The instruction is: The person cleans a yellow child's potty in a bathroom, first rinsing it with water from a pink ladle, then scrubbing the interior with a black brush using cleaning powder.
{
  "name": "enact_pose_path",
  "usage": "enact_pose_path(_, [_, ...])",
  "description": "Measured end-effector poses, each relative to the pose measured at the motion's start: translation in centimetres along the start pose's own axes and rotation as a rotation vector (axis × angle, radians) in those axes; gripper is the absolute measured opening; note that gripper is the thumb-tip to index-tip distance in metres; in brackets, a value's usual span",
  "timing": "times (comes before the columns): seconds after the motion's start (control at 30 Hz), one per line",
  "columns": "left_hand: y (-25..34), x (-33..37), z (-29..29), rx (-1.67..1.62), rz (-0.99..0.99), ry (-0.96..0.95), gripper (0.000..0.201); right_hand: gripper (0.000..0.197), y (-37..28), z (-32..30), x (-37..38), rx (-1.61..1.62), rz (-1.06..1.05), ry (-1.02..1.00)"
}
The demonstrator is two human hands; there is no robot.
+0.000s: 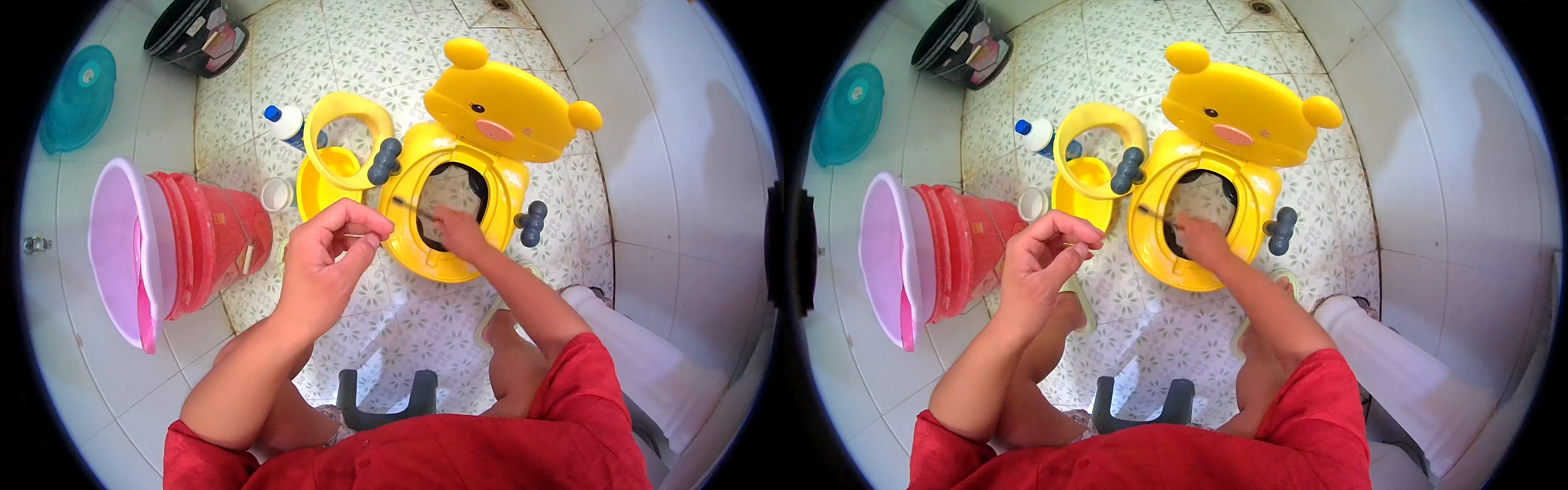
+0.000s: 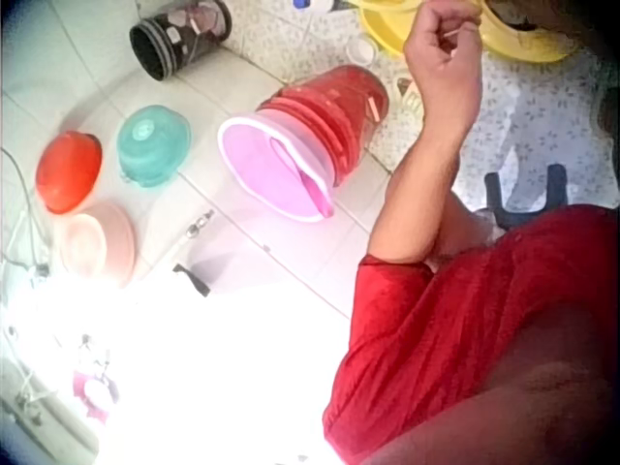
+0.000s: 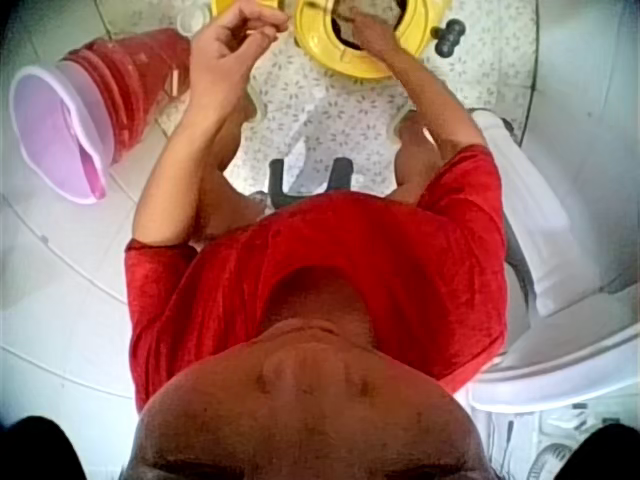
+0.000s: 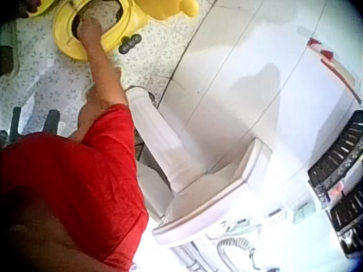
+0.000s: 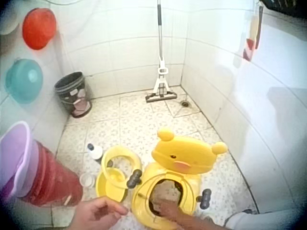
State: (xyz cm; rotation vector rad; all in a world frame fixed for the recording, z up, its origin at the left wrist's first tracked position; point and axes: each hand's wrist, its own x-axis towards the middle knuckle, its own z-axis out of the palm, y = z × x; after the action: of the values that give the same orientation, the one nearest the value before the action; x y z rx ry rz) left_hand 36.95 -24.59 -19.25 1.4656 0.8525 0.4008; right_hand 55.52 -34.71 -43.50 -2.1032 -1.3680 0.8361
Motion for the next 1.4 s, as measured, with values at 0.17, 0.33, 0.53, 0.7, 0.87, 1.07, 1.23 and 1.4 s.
enact_pose_path(0.17, [0.1, -0.1, -0.1, 0.001, -0.05, -0.056, 0.012, 0.011, 1.2, -1.5, 1.3, 0.113, 0.076, 0.236])
enact_pose_path(0.33, [0.2, -0.1, -0.3, 0.023, -0.068, -0.057, 0.012, 0.012, 2.1, -1.0, 0.4, 0.13, 0.243, 0.412])
enact_pose_path(0.53, [-0.1, -0.4, -0.2, -0.001, -0.033, -0.074, 0.011, 0.011, 1.6, 1.6, -0.8, 0.14, 0.129, 0.183])
enact_pose_path(0.7, [0.4, -0.5, 0.6, -0.007, 0.002, -0.077, 0.009, 0.011, 2.8, -0.5, 1.1, 0.189, 0.144, 0.368])
enact_pose_path(0.87, [0.0, -0.7, 0.3, -0.015, 0.003, -0.058, 0.009, 0.009, 2.1, 1.3, -2.2, 0.141, 0.062, 0.079])
enact_pose_path(1.07, [-1.9, 0.8, 1.6, -0.005, -0.025, -0.073, 0.011, 0.011, 2.5, -1.6, 1.6, 0.195, 0.254, 0.294])
enact_pose_path(1.23, [-11.5, 4.5, 3.1, -0.137, -0.541, -0.063, 0.017, 0.011, -0.4, 2.4, -2.6, 0.198, 0.156, 0.098])
enact_pose_path(1.4, [-17.6, 7.9, 6.1, -0.006, -0.729, -0.059, 0.03, 0.019, -1.7, 0.7, 0.0, 0.128, 0.258, 0.136])
